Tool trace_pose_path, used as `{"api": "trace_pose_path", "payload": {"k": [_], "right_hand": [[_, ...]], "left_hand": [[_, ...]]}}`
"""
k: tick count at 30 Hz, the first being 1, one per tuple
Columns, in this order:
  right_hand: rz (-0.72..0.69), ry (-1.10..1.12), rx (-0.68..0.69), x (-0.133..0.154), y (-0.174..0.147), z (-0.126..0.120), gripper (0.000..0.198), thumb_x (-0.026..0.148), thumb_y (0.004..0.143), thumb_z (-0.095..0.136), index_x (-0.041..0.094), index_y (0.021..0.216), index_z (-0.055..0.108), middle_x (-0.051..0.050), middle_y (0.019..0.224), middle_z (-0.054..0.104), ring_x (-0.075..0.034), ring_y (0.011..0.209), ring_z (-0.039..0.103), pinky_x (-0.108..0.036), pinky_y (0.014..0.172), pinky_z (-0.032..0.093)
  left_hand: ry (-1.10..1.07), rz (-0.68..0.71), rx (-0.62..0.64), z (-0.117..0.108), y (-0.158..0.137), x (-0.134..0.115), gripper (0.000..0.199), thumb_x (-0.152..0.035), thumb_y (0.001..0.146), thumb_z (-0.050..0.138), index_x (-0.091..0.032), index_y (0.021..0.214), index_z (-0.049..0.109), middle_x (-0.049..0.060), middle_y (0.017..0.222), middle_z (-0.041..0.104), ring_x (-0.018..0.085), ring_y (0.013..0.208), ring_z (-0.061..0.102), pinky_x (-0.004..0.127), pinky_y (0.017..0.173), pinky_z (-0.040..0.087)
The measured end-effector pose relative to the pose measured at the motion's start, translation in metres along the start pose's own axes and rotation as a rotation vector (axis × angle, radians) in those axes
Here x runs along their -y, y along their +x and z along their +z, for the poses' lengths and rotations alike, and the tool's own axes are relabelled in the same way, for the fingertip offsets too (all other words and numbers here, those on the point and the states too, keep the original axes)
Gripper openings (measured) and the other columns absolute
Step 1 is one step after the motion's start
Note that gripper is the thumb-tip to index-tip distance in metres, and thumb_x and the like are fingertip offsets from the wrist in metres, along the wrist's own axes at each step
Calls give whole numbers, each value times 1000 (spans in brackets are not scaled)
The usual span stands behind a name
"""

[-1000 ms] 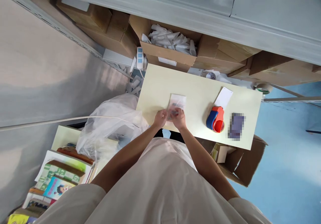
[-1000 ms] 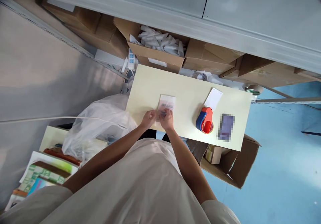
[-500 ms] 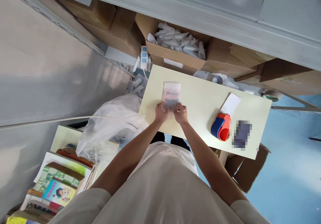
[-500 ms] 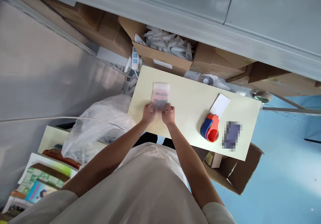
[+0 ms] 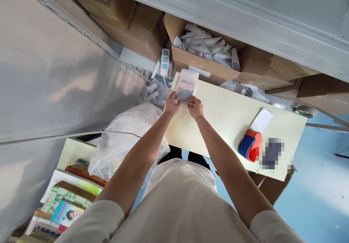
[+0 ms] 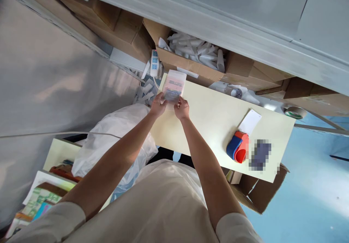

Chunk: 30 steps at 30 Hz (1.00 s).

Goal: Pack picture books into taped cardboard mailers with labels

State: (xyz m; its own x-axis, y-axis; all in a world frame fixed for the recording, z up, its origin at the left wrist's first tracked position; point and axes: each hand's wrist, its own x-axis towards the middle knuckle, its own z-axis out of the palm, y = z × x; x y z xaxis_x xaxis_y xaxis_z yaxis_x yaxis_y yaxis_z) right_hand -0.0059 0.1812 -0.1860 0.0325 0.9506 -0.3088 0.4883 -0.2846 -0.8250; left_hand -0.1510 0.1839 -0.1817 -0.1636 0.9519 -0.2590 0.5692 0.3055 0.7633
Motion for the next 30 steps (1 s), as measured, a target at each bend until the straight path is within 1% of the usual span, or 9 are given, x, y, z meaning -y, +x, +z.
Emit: {"api": "trace_pose_path", "payload": {"k": [5,9,11,14,18,22,25,27,30], "right_hand": [[0,-29,-60,-12,-39,-21,54,19,75,52,15,129,50,-15,117,55,-20,95,60,-36,78,54],[46,-15,-33,-35,-111,-56,46,25,78,49,17,123,54,-14,115,57,-17,86,61,-34,71,55],[98,-18,-2,-48,-149,-74,43,30,78,50,16,118,57,-15,114,58,-16,78,61,-33,67,55],[133,-37,76,-66,-191,-95,42,34,77,51,16,114,58,-13,109,61,-15,71,61,-32,64,54],[45,-33,242,-76,-212,-110,38,36,76,53,17,106,62,-10,100,66,-14,65,61,-31,63,54],[-80,-16,465,-66,-209,-117,32,39,75,55,19,98,66,-9,91,69,-18,68,64,-33,65,54],[-162,-21,553,-49,-207,-115,33,44,74,58,20,95,66,-9,87,70,-21,70,65,-35,67,54],[-222,-24,602,-34,-210,-106,35,48,74,58,21,95,66,-9,86,70,-22,70,65,-36,66,54],[-330,-29,706,-10,-228,-76,38,53,73,58,22,91,67,-10,86,71,-24,72,66,-37,68,54]], "left_hand": [[-23,52,-72,2,-29,-3,51,-23,77,59,-13,126,47,16,138,47,28,134,35,43,113,27],[-17,59,-50,4,-85,-17,48,-24,80,57,-14,126,47,16,139,45,28,136,32,44,113,26],[-13,84,4,4,-119,-26,44,-25,82,55,-14,124,49,17,139,46,29,137,32,46,112,28],[-37,126,94,3,-164,-36,39,-25,83,54,-16,121,52,16,131,54,29,131,41,45,108,35],[-87,82,122,1,-219,-48,36,-27,83,52,-18,118,56,13,117,63,25,111,59,41,98,45],[-169,-34,-61,-2,-285,-55,30,-28,82,52,-22,110,61,9,107,68,23,97,65,38,89,50],[-260,-102,-219,-4,-337,-48,30,-28,81,53,-23,109,61,8,104,69,22,90,66,37,84,52],[-306,-190,-346,-9,-369,-37,35,-28,80,54,-22,114,59,9,103,69,22,87,66,37,80,52],[-413,-345,-573,-22,-415,-13,40,-30,79,56,-20,117,56,9,100,69,20,83,66,35,76,53]]}}
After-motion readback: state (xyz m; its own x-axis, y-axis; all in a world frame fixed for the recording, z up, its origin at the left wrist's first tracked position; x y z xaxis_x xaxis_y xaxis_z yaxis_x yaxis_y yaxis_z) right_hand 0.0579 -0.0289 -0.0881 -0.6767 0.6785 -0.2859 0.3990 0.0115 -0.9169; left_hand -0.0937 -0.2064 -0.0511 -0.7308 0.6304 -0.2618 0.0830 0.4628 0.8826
